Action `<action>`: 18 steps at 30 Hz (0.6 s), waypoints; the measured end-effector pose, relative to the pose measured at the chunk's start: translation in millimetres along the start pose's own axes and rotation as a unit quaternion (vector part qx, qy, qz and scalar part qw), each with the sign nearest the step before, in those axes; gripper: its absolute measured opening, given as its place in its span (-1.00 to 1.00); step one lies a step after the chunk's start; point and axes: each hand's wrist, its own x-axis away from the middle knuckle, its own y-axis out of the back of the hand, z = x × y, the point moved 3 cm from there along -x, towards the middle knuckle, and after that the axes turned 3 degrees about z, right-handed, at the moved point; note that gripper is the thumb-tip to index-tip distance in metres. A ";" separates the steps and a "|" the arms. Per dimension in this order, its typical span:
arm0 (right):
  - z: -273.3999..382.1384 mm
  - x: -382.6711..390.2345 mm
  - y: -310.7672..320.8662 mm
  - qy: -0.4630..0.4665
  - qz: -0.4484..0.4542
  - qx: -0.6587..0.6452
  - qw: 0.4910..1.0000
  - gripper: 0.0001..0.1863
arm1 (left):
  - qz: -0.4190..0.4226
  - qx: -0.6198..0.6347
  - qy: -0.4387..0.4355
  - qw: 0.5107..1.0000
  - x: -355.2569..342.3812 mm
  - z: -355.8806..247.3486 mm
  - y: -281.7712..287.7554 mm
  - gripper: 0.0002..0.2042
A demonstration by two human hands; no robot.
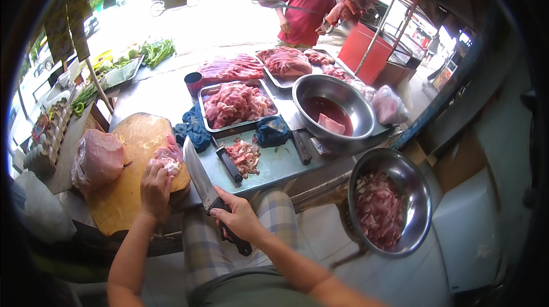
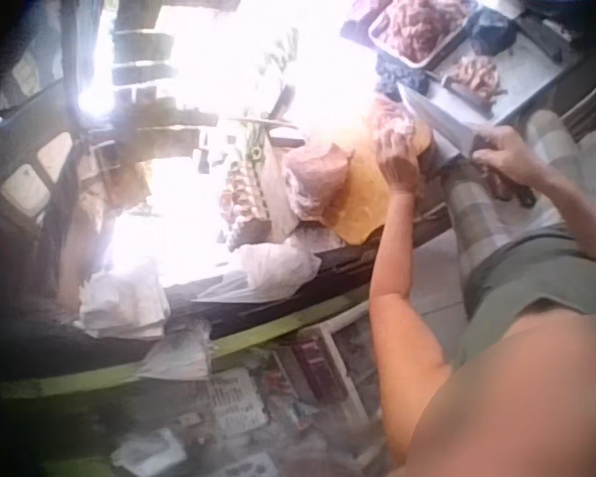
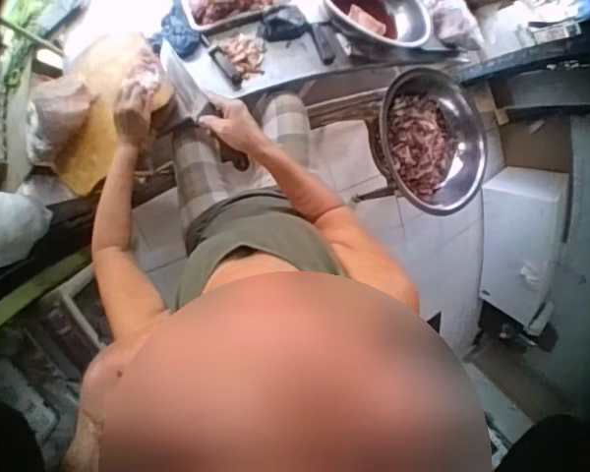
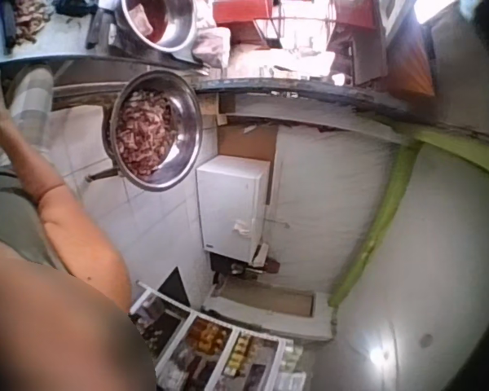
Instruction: The person cuts a large piece of raw meat into smaller pieces using a cleaver on a wooden cutting board. They place the cut pieces into metal bowls and trays, then weigh some pieces on a digital scale and put them into a plastic bag.
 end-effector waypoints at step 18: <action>-6.2 -0.3 4.9 -0.005 0.009 -0.011 1.000 -0.28 | 0.049 0.007 0.046 0.998 3.0 9.2 -14.1 -0.90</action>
